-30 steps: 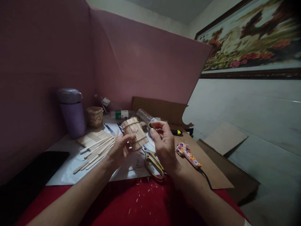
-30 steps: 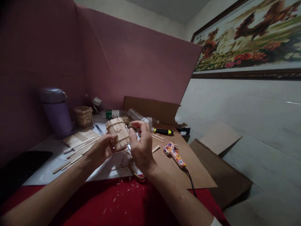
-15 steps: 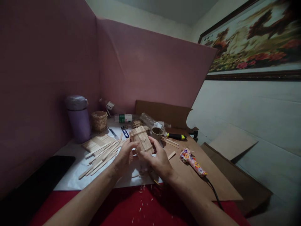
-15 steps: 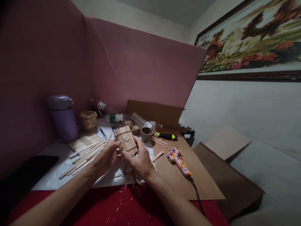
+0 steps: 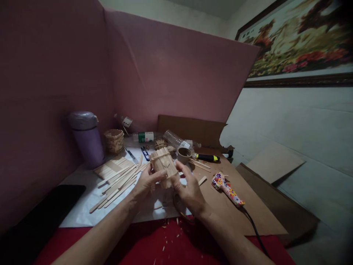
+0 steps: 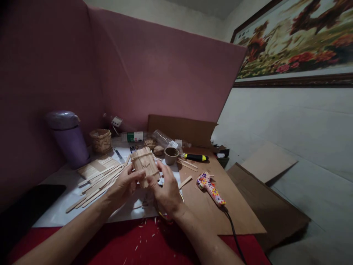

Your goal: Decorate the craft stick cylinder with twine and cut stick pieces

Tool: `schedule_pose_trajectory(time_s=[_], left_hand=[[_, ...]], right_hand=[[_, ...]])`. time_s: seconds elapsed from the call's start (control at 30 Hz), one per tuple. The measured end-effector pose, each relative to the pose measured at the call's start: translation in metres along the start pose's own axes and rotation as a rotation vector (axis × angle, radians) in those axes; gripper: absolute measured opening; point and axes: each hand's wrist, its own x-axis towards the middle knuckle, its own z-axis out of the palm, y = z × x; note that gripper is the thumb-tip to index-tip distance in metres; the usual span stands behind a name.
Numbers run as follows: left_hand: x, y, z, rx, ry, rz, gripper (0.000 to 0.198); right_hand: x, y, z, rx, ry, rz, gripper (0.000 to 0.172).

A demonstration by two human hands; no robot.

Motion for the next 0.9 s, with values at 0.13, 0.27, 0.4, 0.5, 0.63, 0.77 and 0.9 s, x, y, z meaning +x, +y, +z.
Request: schedule_pose_trajectory(time_s=[0.13, 0.27, 0.4, 0.5, 0.63, 0.77, 0.9], left_hand=[[0.008, 0.008, -0.007, -0.005, 0.166, 0.062, 0.059], [0.017, 0.015, -0.015, -0.071, 0.231, 0.125, 0.044], [0.019, 0.020, -0.016, -0.144, 0.312, 0.122, 0.029], [0.018, 0.023, -0.015, -0.148, 0.364, 0.150, 0.019], [0.016, 0.024, -0.014, -0.158, 0.367, 0.156, 0.021], [0.016, 0.024, -0.015, -0.133, 0.367, 0.165, 0.026], [0.017, 0.025, -0.017, -0.146, 0.404, 0.200, 0.025]], right_hand=[[0.017, 0.015, -0.022, -0.048, 0.256, 0.066, 0.040], [0.029, 0.029, -0.038, -0.394, 0.158, 0.129, 0.028], [0.030, 0.028, -0.040, -0.521, 0.057, 0.140, 0.020], [0.029, 0.017, -0.034, -0.576, -0.070, 0.120, 0.016], [0.029, 0.005, -0.020, -0.644, -0.229, 0.076, 0.017], [0.028, 0.000, -0.009, -0.709, -0.317, 0.014, 0.019], [0.028, -0.005, -0.002, -0.742, -0.399, -0.056, 0.019]])
